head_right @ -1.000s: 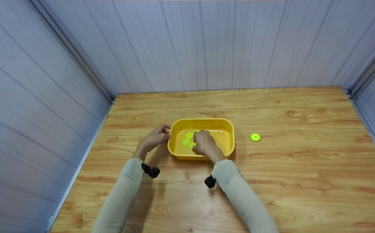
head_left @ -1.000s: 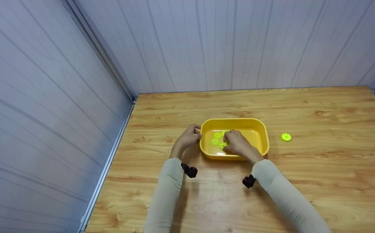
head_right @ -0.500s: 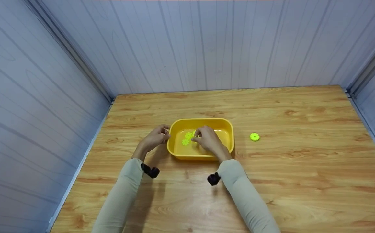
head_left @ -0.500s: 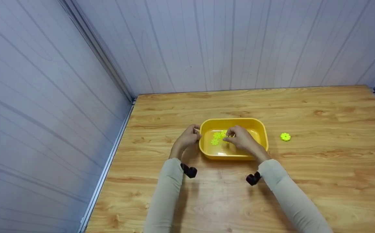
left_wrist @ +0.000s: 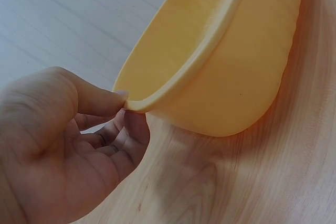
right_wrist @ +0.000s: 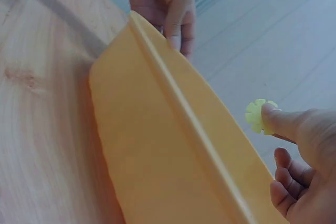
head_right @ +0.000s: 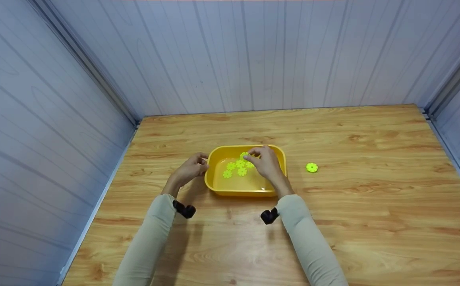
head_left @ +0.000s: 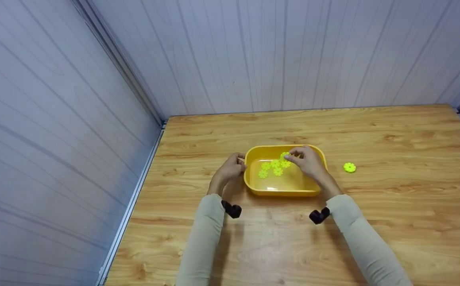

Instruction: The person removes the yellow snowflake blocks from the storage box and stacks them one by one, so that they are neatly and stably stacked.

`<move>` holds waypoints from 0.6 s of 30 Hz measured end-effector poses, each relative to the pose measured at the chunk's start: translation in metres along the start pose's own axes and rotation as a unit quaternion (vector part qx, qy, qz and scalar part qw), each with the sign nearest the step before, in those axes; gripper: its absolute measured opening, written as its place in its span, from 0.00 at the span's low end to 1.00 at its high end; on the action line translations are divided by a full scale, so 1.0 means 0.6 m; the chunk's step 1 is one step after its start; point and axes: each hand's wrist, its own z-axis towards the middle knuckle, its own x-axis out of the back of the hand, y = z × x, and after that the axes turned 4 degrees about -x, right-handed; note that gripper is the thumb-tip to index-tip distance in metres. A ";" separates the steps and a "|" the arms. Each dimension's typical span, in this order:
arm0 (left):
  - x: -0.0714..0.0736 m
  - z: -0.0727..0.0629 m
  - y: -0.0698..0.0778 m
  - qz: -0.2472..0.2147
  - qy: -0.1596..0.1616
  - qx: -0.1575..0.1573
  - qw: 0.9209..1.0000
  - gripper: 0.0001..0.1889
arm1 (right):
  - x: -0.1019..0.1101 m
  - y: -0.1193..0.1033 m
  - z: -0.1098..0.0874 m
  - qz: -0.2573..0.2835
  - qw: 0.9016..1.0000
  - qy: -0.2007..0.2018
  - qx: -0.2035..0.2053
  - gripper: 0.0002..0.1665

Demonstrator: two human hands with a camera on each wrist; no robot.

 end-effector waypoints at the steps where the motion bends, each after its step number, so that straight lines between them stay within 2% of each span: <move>1: 0.000 0.000 0.000 0.001 0.000 0.001 1.000 0.20 | 0.004 0.001 0.001 0.002 1.000 0.003 0.000 0.18; 11: 0.001 0.001 0.000 0.007 -0.001 0.008 1.000 0.21 | 0.048 0.013 0.001 0.019 0.998 0.007 -0.052 0.28; 18: 0.001 0.000 0.002 0.018 0.006 0.009 1.000 0.21 | 0.077 0.030 -0.004 0.009 0.997 0.042 -0.061 0.29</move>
